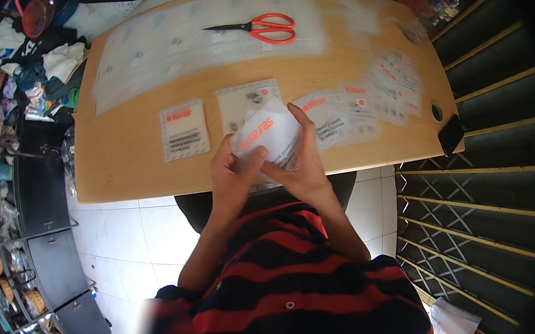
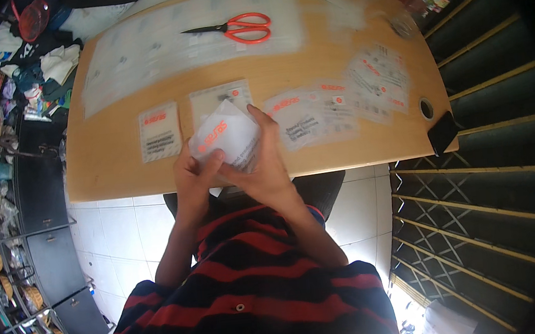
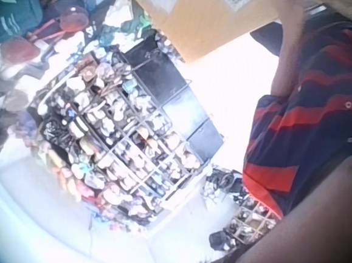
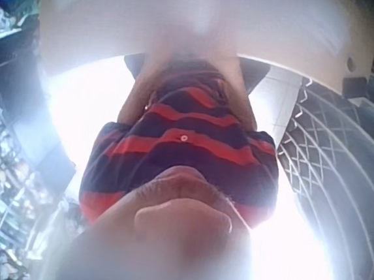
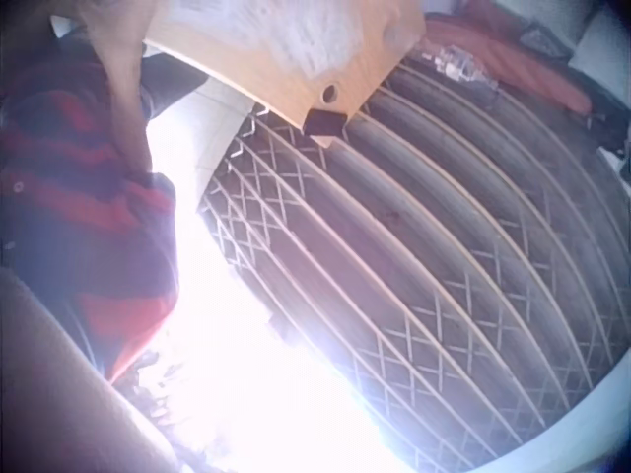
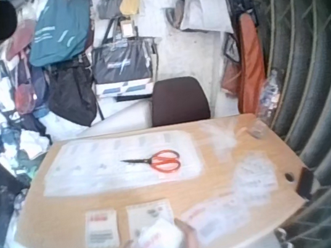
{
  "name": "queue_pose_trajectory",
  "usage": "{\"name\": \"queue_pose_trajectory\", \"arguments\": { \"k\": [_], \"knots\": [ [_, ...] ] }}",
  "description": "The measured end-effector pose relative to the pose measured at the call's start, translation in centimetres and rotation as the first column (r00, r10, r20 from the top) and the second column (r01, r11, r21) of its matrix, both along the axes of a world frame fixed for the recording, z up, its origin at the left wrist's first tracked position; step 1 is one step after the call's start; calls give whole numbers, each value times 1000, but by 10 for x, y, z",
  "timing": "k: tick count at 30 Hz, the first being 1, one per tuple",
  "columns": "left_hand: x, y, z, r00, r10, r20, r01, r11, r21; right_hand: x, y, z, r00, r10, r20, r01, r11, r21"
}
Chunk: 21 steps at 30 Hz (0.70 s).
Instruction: The person organizes and stacks small white paper sheets on a wooden table, then uses red-handled scissors to cut a larger sheet of paper. The person handles the paper by hand and uses scissors for cutting.
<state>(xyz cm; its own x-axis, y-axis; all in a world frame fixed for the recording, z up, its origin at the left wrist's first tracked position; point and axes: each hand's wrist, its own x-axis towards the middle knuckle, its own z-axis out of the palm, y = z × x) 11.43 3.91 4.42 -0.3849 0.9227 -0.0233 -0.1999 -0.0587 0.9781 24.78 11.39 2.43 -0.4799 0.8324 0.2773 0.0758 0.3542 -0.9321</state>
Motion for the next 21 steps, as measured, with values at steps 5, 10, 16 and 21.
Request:
{"name": "queue_pose_trajectory", "arguments": {
  "k": [5,10,16,21],
  "knots": [
    [-22,-2,-2,998,-41,-56,44,998,45,13,17,8,986,120,-120,-156,919,-362],
    [-38,-12,-7,997,-70,-34,69,997,-17,6,13,9,981,-68,-180,-38,849,-528],
    [-53,-16,-15,986,162,-46,-164,986,-32,13,9,4,924,-217,-315,-7,813,-583],
    [-72,-10,-3,951,269,-154,-269,963,24,34,17,-6,852,-351,-388,43,786,-617]
  ]
}}
